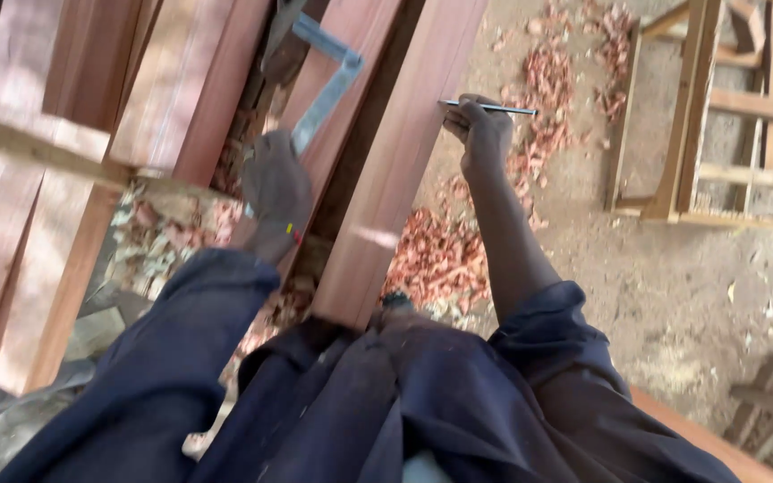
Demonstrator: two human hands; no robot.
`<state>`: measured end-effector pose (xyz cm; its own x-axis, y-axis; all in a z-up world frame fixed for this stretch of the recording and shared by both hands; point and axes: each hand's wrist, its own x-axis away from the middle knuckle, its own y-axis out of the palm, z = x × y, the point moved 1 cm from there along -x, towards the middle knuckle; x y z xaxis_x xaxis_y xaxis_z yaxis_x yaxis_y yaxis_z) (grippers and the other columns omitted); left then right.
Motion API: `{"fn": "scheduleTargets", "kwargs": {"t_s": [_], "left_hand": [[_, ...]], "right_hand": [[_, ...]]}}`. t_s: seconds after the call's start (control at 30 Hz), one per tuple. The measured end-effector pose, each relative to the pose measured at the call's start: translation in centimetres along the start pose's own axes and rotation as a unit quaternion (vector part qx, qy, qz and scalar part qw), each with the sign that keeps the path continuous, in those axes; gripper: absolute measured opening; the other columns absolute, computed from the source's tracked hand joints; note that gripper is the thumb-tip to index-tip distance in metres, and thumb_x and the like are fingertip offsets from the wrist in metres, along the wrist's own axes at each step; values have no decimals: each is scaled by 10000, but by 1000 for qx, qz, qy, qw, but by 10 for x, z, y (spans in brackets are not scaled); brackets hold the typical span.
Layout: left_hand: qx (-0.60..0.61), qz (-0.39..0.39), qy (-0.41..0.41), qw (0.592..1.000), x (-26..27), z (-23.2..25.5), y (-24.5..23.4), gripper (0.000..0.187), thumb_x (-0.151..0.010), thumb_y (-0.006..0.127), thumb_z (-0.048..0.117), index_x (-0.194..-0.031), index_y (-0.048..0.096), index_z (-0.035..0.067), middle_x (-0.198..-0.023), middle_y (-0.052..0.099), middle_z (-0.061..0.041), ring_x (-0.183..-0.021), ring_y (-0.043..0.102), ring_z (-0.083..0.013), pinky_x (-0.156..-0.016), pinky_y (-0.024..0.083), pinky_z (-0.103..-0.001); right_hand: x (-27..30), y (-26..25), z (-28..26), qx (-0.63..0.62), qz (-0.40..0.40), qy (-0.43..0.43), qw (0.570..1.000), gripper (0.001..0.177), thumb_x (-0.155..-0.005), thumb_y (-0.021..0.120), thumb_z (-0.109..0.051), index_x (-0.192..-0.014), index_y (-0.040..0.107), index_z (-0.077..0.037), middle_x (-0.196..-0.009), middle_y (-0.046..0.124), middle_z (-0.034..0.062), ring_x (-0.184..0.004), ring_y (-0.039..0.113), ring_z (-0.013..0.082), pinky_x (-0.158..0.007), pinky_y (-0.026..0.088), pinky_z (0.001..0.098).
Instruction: Measuring wooden beams with a tape measure and marking cut lines using a square and pencil.
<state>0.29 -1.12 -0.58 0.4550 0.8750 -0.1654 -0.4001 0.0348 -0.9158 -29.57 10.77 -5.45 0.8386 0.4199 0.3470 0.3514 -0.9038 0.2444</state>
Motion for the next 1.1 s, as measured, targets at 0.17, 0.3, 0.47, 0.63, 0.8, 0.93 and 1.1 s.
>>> {"fn": "scheduleTargets", "kwargs": {"t_s": [0.17,0.3,0.47,0.63,0.8,0.93,1.1], "left_hand": [[56,41,14,997,0,-9,15,130,-928,521,-44,-951,501,82,-869,582,-199,-693,537,-469,-558,360,-563],[53,50,7,997,0,-13,18,272,-884,518,-79,-1089,538,99,-956,648,-182,-813,604,-456,-622,465,-559],[101,25,5,995,-16,-30,29,81,-893,661,45,-952,628,90,-1024,701,-184,-935,642,-471,-681,507,-621],[309,133,34,941,-38,-43,39,278,-806,519,67,-717,272,161,-615,299,-14,-604,256,-205,-612,241,-414],[589,-55,-118,797,45,3,-75,162,-944,590,232,-836,515,137,-758,503,10,-636,412,-85,-581,335,-291],[673,-225,-169,684,92,4,-81,558,-938,685,193,-1454,556,21,-1158,764,-90,-990,703,-179,-761,645,-303],[685,-189,-229,665,130,-25,-44,548,-871,815,143,-1347,610,-36,-1085,684,-118,-1023,673,-236,-871,646,-402]], "right_hand": [[163,-6,5,52,20,60,997,116,-852,674,-105,-913,714,-15,-810,729,122,-806,745,227,-813,674,387],[260,-25,26,69,-8,63,996,80,-889,670,-82,-923,721,-31,-849,758,141,-796,758,230,-757,665,348],[370,-32,20,125,-51,70,988,119,-882,620,17,-806,688,-44,-811,724,127,-803,731,217,-771,661,313],[412,-62,43,102,-24,185,977,94,-884,642,21,-931,716,53,-882,751,190,-799,753,265,-789,663,342],[400,-87,28,115,-3,133,984,83,-849,635,24,-808,695,-16,-804,702,102,-767,676,201,-771,605,323],[387,-99,8,64,11,81,995,134,-902,622,8,-790,677,-39,-821,682,79,-801,653,180,-792,594,288],[377,-111,18,-13,79,63,995,147,-918,709,-72,-1021,688,31,-891,733,166,-827,760,252,-800,667,365]]}}
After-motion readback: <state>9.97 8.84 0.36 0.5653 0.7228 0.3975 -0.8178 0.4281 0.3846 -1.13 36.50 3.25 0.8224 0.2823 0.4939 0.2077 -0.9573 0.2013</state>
